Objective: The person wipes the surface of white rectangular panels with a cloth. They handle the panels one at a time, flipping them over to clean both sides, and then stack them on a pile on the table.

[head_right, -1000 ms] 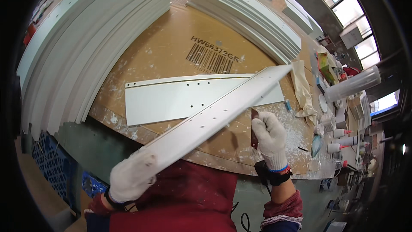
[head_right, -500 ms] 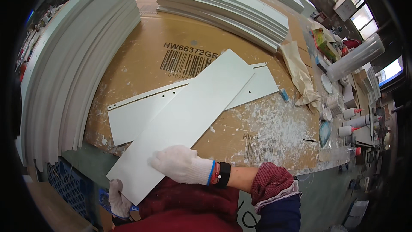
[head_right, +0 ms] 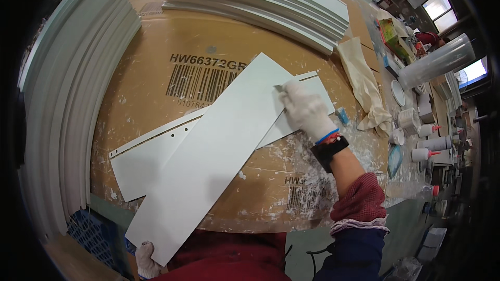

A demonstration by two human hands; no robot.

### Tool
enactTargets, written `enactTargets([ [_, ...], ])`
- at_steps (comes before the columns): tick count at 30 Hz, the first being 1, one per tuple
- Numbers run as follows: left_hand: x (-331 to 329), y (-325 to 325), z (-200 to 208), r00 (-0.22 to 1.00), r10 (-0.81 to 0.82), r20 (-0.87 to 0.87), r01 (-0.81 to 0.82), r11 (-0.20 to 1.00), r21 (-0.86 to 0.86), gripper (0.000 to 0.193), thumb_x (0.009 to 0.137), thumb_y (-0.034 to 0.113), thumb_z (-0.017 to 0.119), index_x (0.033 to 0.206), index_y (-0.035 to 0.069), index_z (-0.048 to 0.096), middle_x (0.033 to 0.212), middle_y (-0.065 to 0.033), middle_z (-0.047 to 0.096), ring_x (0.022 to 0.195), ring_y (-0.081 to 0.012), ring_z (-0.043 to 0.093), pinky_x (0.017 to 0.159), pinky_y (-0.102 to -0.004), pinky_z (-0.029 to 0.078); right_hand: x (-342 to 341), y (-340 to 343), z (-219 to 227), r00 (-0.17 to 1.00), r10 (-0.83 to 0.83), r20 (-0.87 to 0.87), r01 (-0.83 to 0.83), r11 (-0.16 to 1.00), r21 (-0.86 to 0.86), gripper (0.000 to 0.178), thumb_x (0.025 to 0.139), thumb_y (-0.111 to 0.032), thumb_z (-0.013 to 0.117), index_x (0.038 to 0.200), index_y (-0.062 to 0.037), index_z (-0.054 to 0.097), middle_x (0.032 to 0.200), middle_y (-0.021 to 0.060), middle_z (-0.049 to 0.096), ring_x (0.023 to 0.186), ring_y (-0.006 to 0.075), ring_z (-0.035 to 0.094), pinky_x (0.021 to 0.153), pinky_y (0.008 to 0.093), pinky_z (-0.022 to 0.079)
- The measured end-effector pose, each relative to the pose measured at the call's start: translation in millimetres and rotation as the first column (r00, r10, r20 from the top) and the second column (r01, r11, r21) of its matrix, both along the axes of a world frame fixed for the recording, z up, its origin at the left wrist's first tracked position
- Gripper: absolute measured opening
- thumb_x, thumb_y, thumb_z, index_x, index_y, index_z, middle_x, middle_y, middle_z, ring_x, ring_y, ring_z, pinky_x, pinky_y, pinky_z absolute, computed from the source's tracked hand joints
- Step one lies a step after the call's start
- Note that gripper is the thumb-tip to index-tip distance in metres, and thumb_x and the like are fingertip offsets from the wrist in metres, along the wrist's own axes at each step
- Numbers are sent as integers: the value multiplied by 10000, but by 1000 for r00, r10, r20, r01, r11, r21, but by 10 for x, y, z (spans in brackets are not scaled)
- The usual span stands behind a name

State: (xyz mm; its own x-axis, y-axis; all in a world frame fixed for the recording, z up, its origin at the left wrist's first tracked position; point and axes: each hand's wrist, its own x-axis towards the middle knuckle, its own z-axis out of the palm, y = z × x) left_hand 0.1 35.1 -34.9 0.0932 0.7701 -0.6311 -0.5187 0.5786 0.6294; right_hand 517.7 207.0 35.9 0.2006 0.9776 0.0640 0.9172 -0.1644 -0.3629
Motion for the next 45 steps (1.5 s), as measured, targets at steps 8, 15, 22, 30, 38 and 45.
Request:
enactTargets([
  [8,65,125,272,983,-73,-169,51,990,-129,567,840,152,638,1319,-46,408,1260,-189,541,1129,-324,566,952,-457,480,217,92,100,1000,19,-16,-17,989,147,153,885,-212,568,970,-86,579,890,155,635,824,338,629,698,414,500],
  [15,16,207,268,975,-90,-205,56,985,-165,568,837,148,599,1339,-39,413,1295,-183,524,1180,-327,534,1007,-451,439,654,199,-34,961,-119,250,119,993,18,200,909,-232,539,1003,-57,565,903,195,634,867,370,618,739,439,490],
  [22,-11,251,316,968,-117,-223,75,979,-191,600,841,179,624,1359,-23,395,1307,-186,517,1190,-331,525,1020,-462,421,585,406,139,982,-151,111,150,988,24,245,916,-254,539,1044,-45,550,908,201,634,852,370,614,731,441,475],
  [30,-5,244,6,989,139,-58,-140,990,-6,368,884,146,632,1159,-40,473,1145,-162,593,1008,-296,634,840,-435,572,-10,853,207,944,-66,325,117,983,-141,214,917,-225,530,1021,-39,547,903,196,630,881,388,608,740,453,480],
  [38,297,410,41,998,50,30,-47,995,-84,475,880,172,614,1285,-4,438,1162,-142,578,1008,-262,626,837,-405,564,-1292,574,-25,912,376,165,-364,926,-98,81,854,-80,501,901,-25,537,814,182,592,750,368,622,655,434,505],
  [45,751,701,355,947,95,306,-130,987,98,717,949,594,351,1405,40,331,1362,-128,463,1187,-282,521,953,-456,485,-2727,-752,-282,490,866,-99,-861,499,101,300,811,-126,494,1097,-55,550,790,79,560,705,186,593,481,351,463],
])
